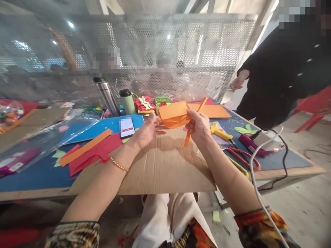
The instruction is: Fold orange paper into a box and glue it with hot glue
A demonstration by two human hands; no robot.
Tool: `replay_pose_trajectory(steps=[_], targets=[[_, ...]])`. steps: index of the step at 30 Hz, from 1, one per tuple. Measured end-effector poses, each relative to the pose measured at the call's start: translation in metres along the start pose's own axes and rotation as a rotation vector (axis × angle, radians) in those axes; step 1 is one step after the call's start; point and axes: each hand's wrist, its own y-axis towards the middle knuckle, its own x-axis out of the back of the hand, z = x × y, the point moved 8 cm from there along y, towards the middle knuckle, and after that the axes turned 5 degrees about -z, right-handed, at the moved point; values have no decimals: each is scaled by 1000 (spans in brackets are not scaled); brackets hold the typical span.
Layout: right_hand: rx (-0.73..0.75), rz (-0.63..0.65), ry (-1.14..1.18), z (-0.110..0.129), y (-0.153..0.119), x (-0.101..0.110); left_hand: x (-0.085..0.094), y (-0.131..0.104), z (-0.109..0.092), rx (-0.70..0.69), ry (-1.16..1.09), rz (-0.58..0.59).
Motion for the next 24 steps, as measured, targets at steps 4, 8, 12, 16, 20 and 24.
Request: replay_pose_trajectory(steps=[4,8,12,16,20,24], targets=[[-2,-29,70,-5,-6,-4,-25,-7,17,29,-31,46],[1,9,72,-8,-12,-11,-17,-4,15,-58,-117,-126],[-12,42,62,-9,-16,-15,-11,-4,7,-99,-159,-164],[-27,36,54,-9,-18,-16,-3,-6,-3,-103,-218,-196],[-39,36,23,-11,-19,-16,10,-5,-8,-60,-162,-227],[-66,76,-38,-18,-19,-18,22,-3,-8,-49,-59,-293]])
